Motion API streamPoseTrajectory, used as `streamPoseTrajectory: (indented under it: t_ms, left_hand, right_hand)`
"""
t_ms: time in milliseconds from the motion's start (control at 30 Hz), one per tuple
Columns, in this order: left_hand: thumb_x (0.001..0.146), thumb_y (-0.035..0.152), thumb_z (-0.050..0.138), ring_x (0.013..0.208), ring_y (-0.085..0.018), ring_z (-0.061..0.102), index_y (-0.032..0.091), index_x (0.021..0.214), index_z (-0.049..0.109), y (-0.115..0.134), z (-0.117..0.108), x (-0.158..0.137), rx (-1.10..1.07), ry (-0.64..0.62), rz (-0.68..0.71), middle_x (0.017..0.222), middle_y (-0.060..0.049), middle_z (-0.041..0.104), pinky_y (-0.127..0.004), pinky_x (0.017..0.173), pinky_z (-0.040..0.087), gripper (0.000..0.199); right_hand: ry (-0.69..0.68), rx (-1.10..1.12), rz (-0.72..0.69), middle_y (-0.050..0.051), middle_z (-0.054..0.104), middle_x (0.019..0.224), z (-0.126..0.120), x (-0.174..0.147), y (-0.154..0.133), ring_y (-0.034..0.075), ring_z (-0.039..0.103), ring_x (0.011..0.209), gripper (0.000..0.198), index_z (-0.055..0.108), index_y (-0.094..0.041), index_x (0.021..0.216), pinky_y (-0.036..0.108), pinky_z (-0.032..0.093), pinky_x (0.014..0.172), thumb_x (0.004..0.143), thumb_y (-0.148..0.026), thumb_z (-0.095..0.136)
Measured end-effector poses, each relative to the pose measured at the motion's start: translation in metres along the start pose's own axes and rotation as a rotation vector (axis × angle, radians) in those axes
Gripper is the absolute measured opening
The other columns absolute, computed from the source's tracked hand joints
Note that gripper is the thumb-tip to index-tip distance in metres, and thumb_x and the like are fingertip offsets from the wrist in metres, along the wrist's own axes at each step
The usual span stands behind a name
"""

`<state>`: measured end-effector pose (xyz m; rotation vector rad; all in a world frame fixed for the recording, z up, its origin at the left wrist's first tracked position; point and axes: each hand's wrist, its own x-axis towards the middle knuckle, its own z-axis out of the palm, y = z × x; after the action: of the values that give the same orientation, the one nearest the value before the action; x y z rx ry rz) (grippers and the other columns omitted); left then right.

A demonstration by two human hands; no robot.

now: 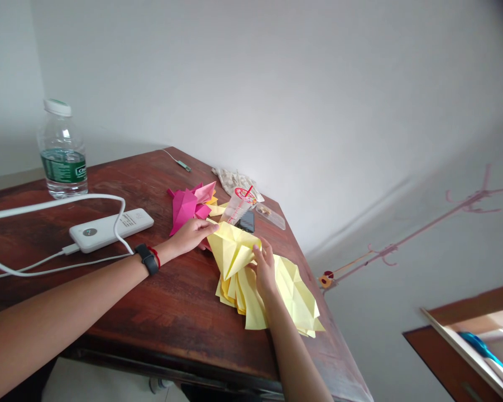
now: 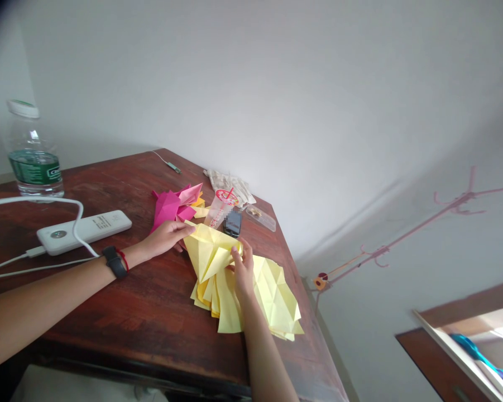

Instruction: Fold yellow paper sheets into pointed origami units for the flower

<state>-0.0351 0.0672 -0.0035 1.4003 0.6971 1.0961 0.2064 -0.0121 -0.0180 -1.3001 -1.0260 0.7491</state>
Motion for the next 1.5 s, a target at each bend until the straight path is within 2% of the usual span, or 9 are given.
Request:
streamPoseTrajectory:
  t_ms: [67, 133, 267, 433, 600, 767, 933, 1100, 1500]
  left_hand:
    - [0.077, 0.050, 0.073, 0.059, -0.023, 0.072, 0.016, 0.093, 0.080, 0.002, 0.000, 0.000, 0.027, -0.019, 0.028, 0.079, -0.008, 0.078, -0.026, 0.045, 0.054, 0.038]
    - [0.077, 0.048, 0.074, 0.074, -0.026, 0.075, 0.018, 0.094, 0.080, 0.005, 0.001, -0.001, 0.047, -0.055, 0.089, 0.089, -0.009, 0.080, -0.028, 0.056, 0.058, 0.035]
    - [0.074, 0.043, 0.079, 0.101, -0.030, 0.073, 0.020, 0.104, 0.078, 0.009, 0.003, -0.006, 0.086, -0.138, 0.173, 0.109, -0.010, 0.078, -0.032, 0.078, 0.058, 0.038]
    - [0.068, 0.044, 0.084, 0.076, -0.027, 0.074, 0.017, 0.112, 0.074, 0.009, 0.008, -0.013, 0.103, -0.220, 0.161, 0.085, -0.008, 0.079, -0.026, 0.060, 0.054, 0.052]
    - [0.071, 0.048, 0.082, 0.060, -0.018, 0.066, 0.013, 0.118, 0.066, 0.008, 0.010, -0.015, 0.180, -0.343, 0.107, 0.068, 0.000, 0.071, -0.021, 0.052, 0.043, 0.060]
    - [0.076, 0.048, 0.077, 0.064, -0.016, 0.062, 0.014, 0.106, 0.065, 0.005, 0.008, -0.013, 0.237, -0.428, 0.062, 0.071, -0.001, 0.069, -0.021, 0.054, 0.039, 0.047]
    - [0.076, 0.049, 0.077, 0.057, -0.012, 0.050, 0.013, 0.093, 0.067, 0.002, 0.009, -0.014, 0.284, -0.449, 0.074, 0.062, 0.003, 0.060, -0.020, 0.053, 0.031, 0.041]
    - [0.079, 0.045, 0.074, 0.057, -0.010, 0.043, 0.011, 0.092, 0.067, 0.002, 0.011, -0.017, 0.319, -0.455, 0.071, 0.060, 0.004, 0.057, -0.021, 0.054, 0.029, 0.037]
    - [0.079, 0.041, 0.075, 0.055, -0.010, 0.039, 0.013, 0.087, 0.068, 0.002, 0.015, -0.020, 0.409, -0.465, 0.142, 0.058, 0.005, 0.050, -0.023, 0.054, 0.026, 0.031]
  right_hand:
    - [0.141, -0.028, -0.082, 0.002, 0.067, 0.114, -0.004, 0.004, 0.000, 0.018, 0.066, 0.097, 0.042, 0.060, -0.031, 0.123, 0.023, 0.053, 0.068, 0.085, -0.047, 0.066]
    - [0.220, -0.051, -0.146, 0.003, 0.067, 0.115, -0.009, 0.008, -0.002, 0.018, 0.063, 0.103, 0.037, 0.063, -0.029, 0.119, 0.024, 0.051, 0.076, 0.087, -0.047, 0.062]
    - [0.123, -0.076, -0.194, 0.005, 0.071, 0.096, -0.012, 0.009, -0.011, 0.019, 0.064, 0.094, 0.028, 0.070, -0.023, 0.100, 0.028, 0.051, 0.078, 0.085, -0.046, 0.066]
    - [-0.239, -0.104, -0.146, 0.003, 0.070, 0.075, 0.002, -0.010, -0.022, 0.016, 0.060, 0.062, 0.024, 0.074, -0.022, 0.089, 0.028, 0.048, 0.058, 0.083, -0.045, 0.071]
    - [-0.462, -0.105, -0.054, 0.004, 0.071, 0.075, 0.021, -0.026, -0.023, 0.018, 0.062, 0.067, 0.031, 0.077, -0.021, 0.088, 0.030, 0.050, 0.063, 0.080, -0.051, 0.073]
    - [-0.462, -0.126, -0.074, 0.006, 0.073, 0.085, 0.024, -0.028, -0.023, 0.021, 0.064, 0.077, 0.036, 0.078, -0.021, 0.093, 0.031, 0.050, 0.073, 0.083, -0.054, 0.069]
    - [-0.459, -0.203, -0.097, 0.001, 0.061, 0.065, 0.022, -0.027, -0.028, 0.014, 0.051, 0.061, 0.034, 0.073, -0.019, 0.077, 0.026, 0.041, 0.058, 0.083, -0.052, 0.069]
    - [-0.501, -0.213, -0.048, -0.001, 0.055, 0.061, 0.023, -0.027, -0.025, 0.012, 0.043, 0.056, 0.034, 0.072, -0.018, 0.078, 0.026, 0.035, 0.055, 0.083, -0.051, 0.069]
    - [-0.505, -0.356, -0.161, 0.005, 0.071, 0.074, 0.024, -0.026, -0.015, 0.016, 0.054, 0.065, 0.025, 0.076, -0.017, 0.079, 0.026, 0.039, 0.057, 0.083, -0.041, 0.070]
